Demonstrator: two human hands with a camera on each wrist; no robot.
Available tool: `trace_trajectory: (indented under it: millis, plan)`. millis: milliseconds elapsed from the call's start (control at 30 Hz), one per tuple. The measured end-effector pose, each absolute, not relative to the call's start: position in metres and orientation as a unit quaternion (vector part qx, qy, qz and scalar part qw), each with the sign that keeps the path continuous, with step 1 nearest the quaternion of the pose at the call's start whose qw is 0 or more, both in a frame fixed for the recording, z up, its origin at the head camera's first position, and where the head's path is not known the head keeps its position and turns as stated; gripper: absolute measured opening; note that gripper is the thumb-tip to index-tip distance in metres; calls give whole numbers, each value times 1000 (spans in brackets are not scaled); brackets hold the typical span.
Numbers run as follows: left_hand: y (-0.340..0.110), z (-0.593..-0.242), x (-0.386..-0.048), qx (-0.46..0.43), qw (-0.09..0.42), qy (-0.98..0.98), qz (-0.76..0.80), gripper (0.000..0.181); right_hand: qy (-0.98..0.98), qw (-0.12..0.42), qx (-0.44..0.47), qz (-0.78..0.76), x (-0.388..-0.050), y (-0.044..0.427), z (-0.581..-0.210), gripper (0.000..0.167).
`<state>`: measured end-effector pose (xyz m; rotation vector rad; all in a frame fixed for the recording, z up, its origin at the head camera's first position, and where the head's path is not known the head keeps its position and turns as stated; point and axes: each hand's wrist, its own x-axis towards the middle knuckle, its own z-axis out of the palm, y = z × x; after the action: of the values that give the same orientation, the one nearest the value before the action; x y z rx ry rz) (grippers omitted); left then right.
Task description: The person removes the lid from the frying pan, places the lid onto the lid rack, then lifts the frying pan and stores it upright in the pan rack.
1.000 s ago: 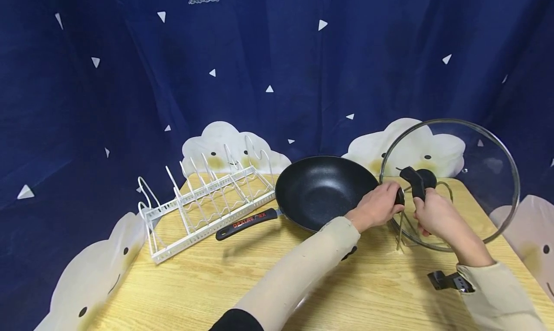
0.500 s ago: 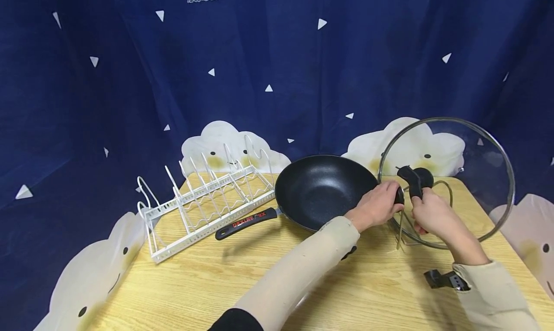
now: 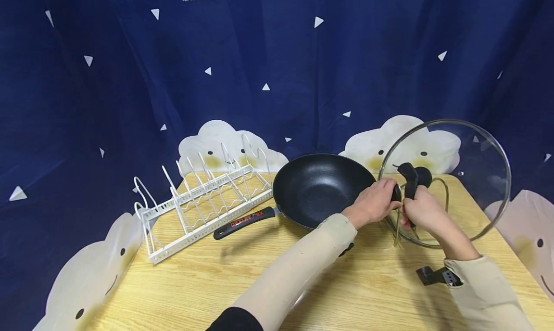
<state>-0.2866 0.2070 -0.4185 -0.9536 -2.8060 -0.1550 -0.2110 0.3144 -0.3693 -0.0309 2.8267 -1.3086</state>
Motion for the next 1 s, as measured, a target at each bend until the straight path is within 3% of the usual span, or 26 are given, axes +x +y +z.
trace_trajectory:
  millis: [533, 1000]
  plan:
    - [206, -421, -287, -320, 86, -942, -53, 42, 882, 53, -22, -468, -213, 315, -370, 20]
    - [208, -417, -287, -331, 92, -939, -28, 42, 898, 32, -4, -440, -212, 312, -366, 23]
